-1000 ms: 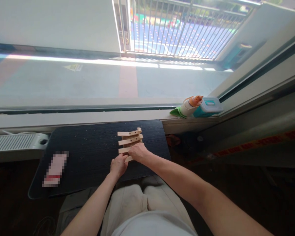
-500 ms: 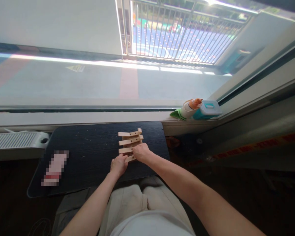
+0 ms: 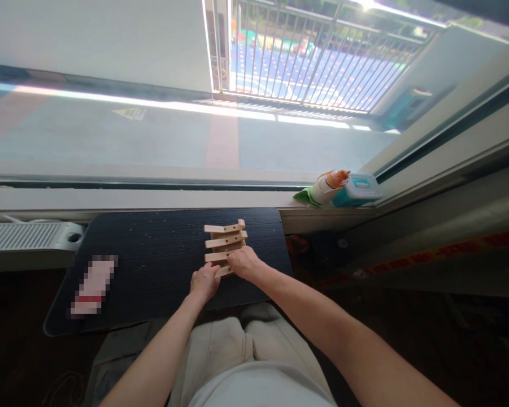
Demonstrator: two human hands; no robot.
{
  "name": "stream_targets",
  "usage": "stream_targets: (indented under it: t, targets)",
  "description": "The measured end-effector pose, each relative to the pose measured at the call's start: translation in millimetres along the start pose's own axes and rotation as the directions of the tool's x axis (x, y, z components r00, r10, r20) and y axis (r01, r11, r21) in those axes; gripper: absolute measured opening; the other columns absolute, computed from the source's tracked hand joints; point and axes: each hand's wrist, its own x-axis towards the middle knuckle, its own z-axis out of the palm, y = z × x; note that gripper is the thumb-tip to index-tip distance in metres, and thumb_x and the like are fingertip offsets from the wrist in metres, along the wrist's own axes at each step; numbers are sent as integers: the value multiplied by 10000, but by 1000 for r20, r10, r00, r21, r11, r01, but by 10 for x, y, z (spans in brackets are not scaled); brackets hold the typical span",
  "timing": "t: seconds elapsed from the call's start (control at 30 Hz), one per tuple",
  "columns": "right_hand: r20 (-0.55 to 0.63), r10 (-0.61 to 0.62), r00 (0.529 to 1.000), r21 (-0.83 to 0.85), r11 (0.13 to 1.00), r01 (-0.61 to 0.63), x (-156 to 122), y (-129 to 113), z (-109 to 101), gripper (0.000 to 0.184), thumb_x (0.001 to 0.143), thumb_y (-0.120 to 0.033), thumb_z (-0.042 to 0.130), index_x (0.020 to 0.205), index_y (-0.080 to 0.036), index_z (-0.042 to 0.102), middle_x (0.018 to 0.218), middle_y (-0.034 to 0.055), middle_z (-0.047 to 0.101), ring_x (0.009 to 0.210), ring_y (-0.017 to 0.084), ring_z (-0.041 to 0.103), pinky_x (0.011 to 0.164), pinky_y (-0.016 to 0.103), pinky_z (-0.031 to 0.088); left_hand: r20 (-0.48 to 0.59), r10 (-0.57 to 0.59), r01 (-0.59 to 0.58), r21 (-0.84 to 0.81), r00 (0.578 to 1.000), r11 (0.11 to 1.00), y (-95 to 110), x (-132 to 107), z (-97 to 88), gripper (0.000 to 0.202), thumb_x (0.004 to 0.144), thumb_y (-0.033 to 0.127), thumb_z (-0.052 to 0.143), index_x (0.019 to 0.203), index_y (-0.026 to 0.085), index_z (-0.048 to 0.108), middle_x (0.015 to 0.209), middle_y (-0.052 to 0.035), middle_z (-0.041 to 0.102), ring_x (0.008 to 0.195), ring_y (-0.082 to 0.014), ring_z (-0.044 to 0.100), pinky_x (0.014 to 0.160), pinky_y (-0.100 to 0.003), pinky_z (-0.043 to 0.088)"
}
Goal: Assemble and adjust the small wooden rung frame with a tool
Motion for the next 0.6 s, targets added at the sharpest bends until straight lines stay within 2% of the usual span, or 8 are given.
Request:
stream_targets:
  t: [0.13,0.23,0.3,0.37,0.43,0.5,0.6]
  targets:
    - [-28,63,998,17,998,-63,24,21,74,232,809,-186,437,809,-140,664,852,106,680,786,191,619,704,290,456,7,-23,23,44,1000,999,28,-12,-30,288,751,299,472,1015,264,582,1111,-49,546,969,-196,543,785,-314,404]
    - [-28,94,995,50,995,-92,-3,52,90,205,789,-220,465,814,-152,657,865,107,676,805,196,615,700,292,458,45,-72,65,127,996,990,53,-22,-172,339,720,383,511,1003,212,585,1054,-88,587,961,-242,544,769,-346,413]
    - [-49,117,992,86,990,-113,-71,98,71,205,780,-247,469,822,-168,654,882,101,672,832,201,610,701,292,456,31,-88,81,178,996,981,55,-5,-310,342,741,413,473,955,177,599,965,-106,622,921,-253,558,763,-361,415]
    - [-74,157,985,139,979,-146,-178,158,50,224,781,-268,454,844,-181,651,904,93,667,861,205,604,717,296,451,-40,-44,51,208,998,977,48,41,-447,337,805,383,367,907,171,608,921,-106,633,899,-237,565,767,-356,413]
    - [-87,206,975,205,961,-185,-306,218,53,256,792,-296,429,880,-191,645,926,87,663,878,205,600,732,299,446,-89,62,-39,246,994,969,45,110,-544,335,829,326,316,878,171,608,961,-104,623,941,-225,547,795,-342,405]
    - [-81,258,963,267,936,-228,-436,270,94,285,802,-326,406,905,-200,641,929,81,662,879,204,601,731,297,443,-38,134,-117,287,990,951,52,180,-571,285,806,306,364,903,171,596,1014,-103,609,978,-223,532,815,-333,402]
    - [-64,334,941,347,891,-292,-605,346,214,300,804,-335,390,930,-225,639,909,63,667,862,195,607,713,286,443,88,74,-98,317,993,944,100,244,-471,339,763,341,434,1031,163,543,1031,-121,604,935,-236,563,780,-347,425]
